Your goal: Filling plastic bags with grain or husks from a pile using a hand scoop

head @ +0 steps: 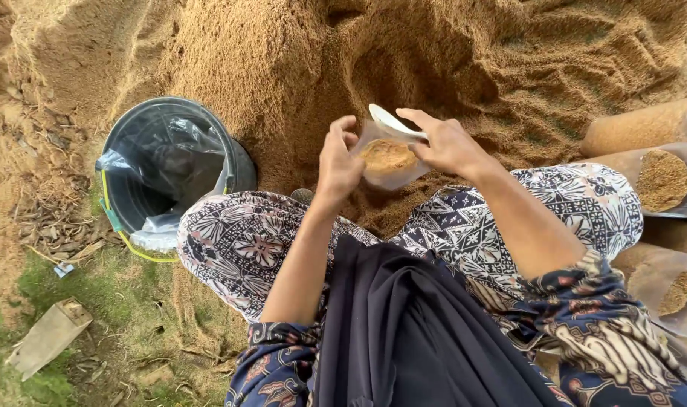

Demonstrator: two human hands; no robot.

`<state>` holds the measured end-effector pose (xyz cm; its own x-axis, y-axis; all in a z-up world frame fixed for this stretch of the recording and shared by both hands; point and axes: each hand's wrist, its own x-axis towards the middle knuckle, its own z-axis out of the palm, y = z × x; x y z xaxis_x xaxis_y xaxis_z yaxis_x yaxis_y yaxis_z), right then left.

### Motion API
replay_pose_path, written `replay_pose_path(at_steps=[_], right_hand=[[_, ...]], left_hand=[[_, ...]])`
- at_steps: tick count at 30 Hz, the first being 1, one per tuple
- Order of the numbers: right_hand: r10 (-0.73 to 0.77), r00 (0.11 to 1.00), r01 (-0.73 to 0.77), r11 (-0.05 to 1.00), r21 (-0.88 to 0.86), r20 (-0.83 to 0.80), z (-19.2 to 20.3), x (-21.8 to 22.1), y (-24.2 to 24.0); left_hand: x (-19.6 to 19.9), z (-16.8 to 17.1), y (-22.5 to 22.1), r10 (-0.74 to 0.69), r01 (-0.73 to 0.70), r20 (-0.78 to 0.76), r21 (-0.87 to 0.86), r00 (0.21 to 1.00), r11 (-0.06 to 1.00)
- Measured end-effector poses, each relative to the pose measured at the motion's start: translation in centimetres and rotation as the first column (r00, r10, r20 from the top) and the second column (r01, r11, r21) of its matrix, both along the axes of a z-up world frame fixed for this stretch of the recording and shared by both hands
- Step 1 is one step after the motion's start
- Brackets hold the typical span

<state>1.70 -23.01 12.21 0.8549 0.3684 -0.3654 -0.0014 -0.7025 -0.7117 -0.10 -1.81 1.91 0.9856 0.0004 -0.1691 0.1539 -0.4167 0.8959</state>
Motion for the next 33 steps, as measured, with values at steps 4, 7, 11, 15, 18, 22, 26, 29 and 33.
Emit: replay_pose_path(at_steps=[4,7,11,15,18,22,26,29,33], right_hand=[[0.006,0.994,-0.013,0.998,-0.065,-0.106,-0.1,-0.4,-0.3],[-0.008,0.998,0.002,0.996,-0.093,-0.058,-1.4,0.6,-0.8],[-0.045,0.981,0.055,0.998,-0.044,0.190,-4.7,1.8,-1.9],[-0.028,0.972,0.039,0.998,-0.045,0.234,-6.2,2.6,-1.5],[-0.001,0.982,0.004,1.000,-0.015,0.189,-6.2,2.5,-0.9],[-0.022,0.981,0.010,0.998,0.067,0.194,-4.2,2.0,-0.9],[-0.059,0.987,0.042,0.993,0.111,0.153,-4.6,1.8,-1.1],[-0.049,0.990,0.038,0.996,0.086,0.131,-4.6,1.9,-1.2],[-0.060,0.990,0.045,0.992,0.122,0.126,-4.5,1.8,-1.4]], left_hand=[[2.5,-2.5,0.9,-0.078,0.067,0.102,0.098,0.992,0.993],[3.4,-3.5,-0.3,-0.139,0.124,0.122,0.120,0.983,0.985],[2.7,-4.0,-1.1,-0.160,0.149,0.123,0.095,0.979,0.984],[2.4,-2.1,-1.5,-0.174,0.164,0.135,0.084,0.975,0.983],[3.3,-2.4,-1.3,-0.187,0.178,0.150,0.067,0.971,0.982],[4.2,-2.1,-1.1,-0.189,0.185,0.131,0.044,0.973,0.982],[4.0,-3.3,-0.6,-0.150,0.132,0.107,0.157,0.983,0.979],[2.4,0.0,-1.2,-0.060,0.034,0.082,0.293,0.995,0.956],[0.6,0.9,-0.8,-0.020,0.029,-0.029,0.364,0.999,0.931]])
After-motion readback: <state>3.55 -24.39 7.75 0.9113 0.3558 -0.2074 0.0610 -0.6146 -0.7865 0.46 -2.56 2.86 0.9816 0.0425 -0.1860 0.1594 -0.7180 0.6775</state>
